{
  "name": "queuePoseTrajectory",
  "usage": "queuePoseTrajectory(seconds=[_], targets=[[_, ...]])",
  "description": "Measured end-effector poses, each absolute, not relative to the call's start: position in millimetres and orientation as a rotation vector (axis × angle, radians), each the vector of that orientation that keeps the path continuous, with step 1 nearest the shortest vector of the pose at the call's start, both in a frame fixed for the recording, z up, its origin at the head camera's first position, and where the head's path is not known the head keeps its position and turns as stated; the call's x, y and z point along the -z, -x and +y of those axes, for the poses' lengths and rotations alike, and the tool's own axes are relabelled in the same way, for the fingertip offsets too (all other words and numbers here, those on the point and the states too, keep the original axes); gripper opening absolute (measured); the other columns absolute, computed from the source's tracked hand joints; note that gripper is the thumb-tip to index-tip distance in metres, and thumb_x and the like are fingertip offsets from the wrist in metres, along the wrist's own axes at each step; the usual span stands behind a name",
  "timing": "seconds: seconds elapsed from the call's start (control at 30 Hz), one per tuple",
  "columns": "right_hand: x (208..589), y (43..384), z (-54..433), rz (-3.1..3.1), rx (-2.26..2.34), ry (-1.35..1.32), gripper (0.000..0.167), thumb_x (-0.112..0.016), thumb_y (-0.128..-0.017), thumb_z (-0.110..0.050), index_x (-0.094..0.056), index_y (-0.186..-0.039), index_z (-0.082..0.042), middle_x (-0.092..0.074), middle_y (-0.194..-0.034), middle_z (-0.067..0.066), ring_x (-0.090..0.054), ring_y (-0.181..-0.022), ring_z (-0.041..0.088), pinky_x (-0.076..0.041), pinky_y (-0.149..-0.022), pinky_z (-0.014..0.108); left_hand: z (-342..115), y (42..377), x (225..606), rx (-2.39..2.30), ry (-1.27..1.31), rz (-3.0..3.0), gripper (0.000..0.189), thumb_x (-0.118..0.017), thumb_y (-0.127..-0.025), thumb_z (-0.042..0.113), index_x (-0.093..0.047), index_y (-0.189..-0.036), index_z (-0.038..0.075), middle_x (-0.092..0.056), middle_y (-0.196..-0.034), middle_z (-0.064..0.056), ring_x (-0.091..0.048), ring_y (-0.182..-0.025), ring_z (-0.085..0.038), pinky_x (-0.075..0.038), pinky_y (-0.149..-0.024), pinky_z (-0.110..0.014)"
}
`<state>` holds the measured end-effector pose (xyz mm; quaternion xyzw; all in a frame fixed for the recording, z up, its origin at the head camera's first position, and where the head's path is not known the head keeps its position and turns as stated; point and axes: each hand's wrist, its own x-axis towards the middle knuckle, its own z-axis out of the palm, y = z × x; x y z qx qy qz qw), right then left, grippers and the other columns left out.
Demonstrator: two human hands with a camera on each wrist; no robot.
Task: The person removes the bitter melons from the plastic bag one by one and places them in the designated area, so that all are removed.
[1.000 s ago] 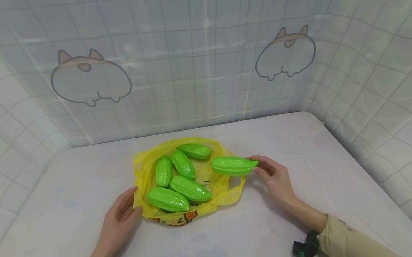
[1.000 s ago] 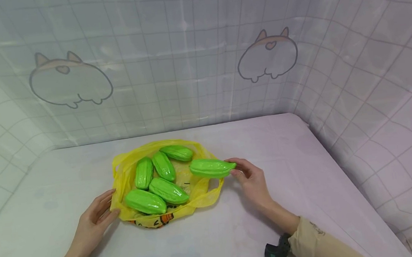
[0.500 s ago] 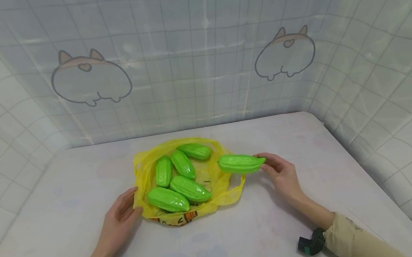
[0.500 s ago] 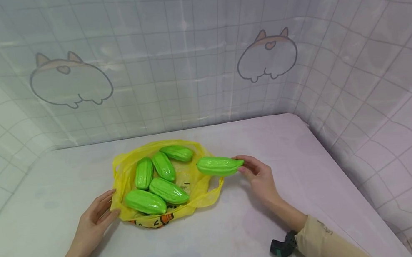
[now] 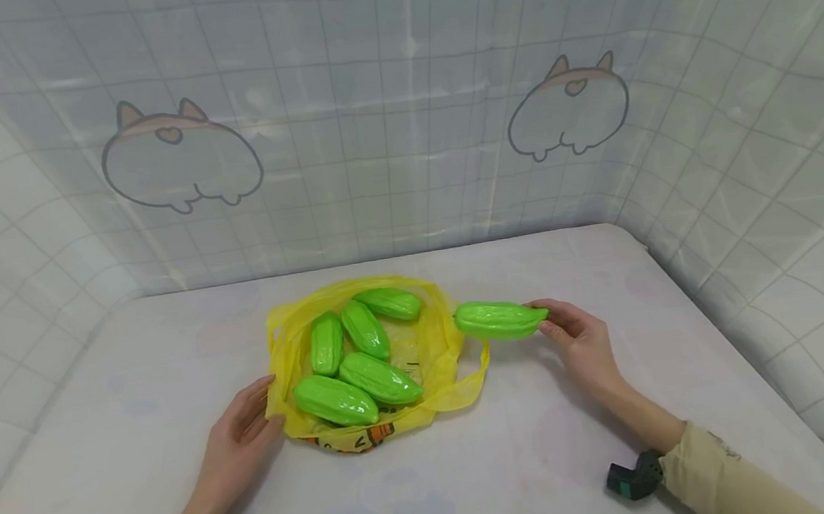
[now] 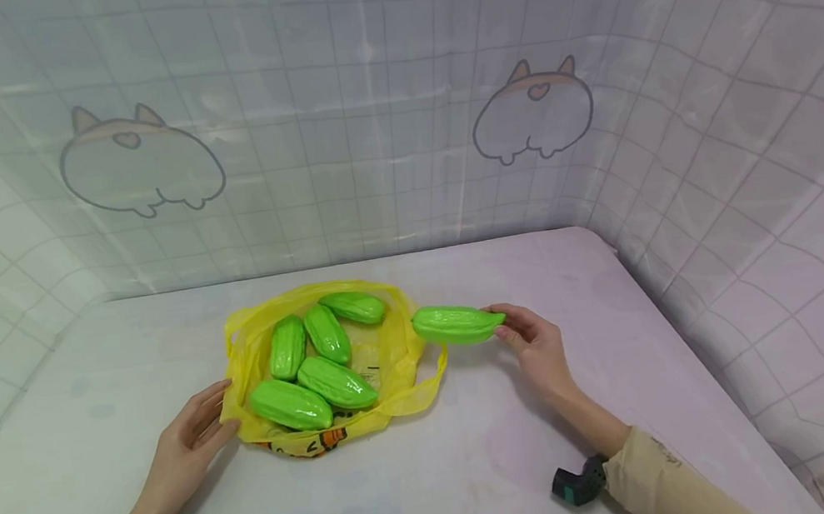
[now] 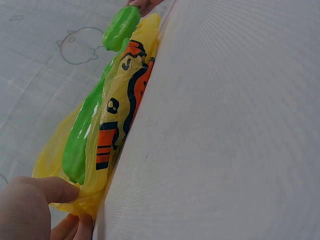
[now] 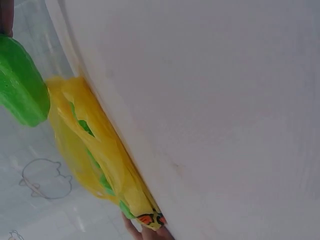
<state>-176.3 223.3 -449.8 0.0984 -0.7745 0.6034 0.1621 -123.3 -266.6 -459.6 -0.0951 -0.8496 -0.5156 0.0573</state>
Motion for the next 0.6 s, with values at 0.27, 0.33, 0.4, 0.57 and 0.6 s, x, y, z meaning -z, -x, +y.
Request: queuePoseTrajectory(seconds=[0.27, 0.33, 0.4, 0.57, 0.6], targets=[[451, 180, 234, -2.195, -1.731, -0.289, 0.031, -0.062, -0.096, 0.001, -0.065, -0.127, -0.001, -0.067, -0.125, 0.021, -0.066, -0.108, 0.002, -0.055, -0.091, 0.015, -267, 123, 460, 1.562, 0.287, -2.575, 0.052, -0.061, -0.100, 0.013, -0.043, -0.149, 0.012, -0.045, -0.150, -0.025, -0.039, -0.121, 0.021, -0.040, -0.094, 0.000], [450, 181, 237, -2.188, -1.733, -0.286, 0.031, -0.062, -0.096, 0.000, -0.064, -0.127, 0.000, -0.067, -0.124, 0.021, -0.066, -0.108, 0.002, -0.055, -0.091, 0.015, -267, 123, 460, 1.564, 0.289, -2.572, 0.053, -0.061, -0.100, 0.013, -0.043, -0.149, 0.012, -0.045, -0.150, -0.025, -0.039, -0.121, 0.021, -0.040, -0.094, 0.000], [450, 182, 241, -2.188, -1.730, -0.278, 0.031, -0.062, -0.096, 0.000, -0.065, -0.127, -0.001, -0.067, -0.124, 0.021, -0.066, -0.107, 0.002, -0.055, -0.091, 0.015, -267, 122, 460, 1.566, 0.293, -2.569, 0.053, -0.061, -0.100, 0.013, -0.043, -0.149, 0.012, -0.045, -0.150, -0.025, -0.039, -0.121, 0.021, -0.040, -0.095, 0.000], [451, 185, 250, -2.200, -1.710, -0.264, 0.031, -0.061, -0.096, 0.002, -0.065, -0.127, -0.001, -0.068, -0.123, 0.019, -0.066, -0.107, 0.002, -0.054, -0.090, 0.014, -266, 122, 459, 1.566, 0.297, -2.567, 0.052, -0.061, -0.100, 0.013, -0.043, -0.149, 0.011, -0.045, -0.150, -0.025, -0.039, -0.122, 0.021, -0.040, -0.095, 0.000], [451, 186, 251, -2.202, -1.708, -0.264, 0.031, -0.061, -0.096, 0.002, -0.065, -0.127, 0.000, -0.068, -0.123, 0.019, -0.066, -0.107, 0.002, -0.054, -0.090, 0.014, -266, 122, 459, 1.566, 0.297, -2.567, 0.052, -0.061, -0.100, 0.013, -0.043, -0.149, 0.011, -0.045, -0.150, -0.025, -0.039, -0.122, 0.021, -0.040, -0.095, 0.000]])
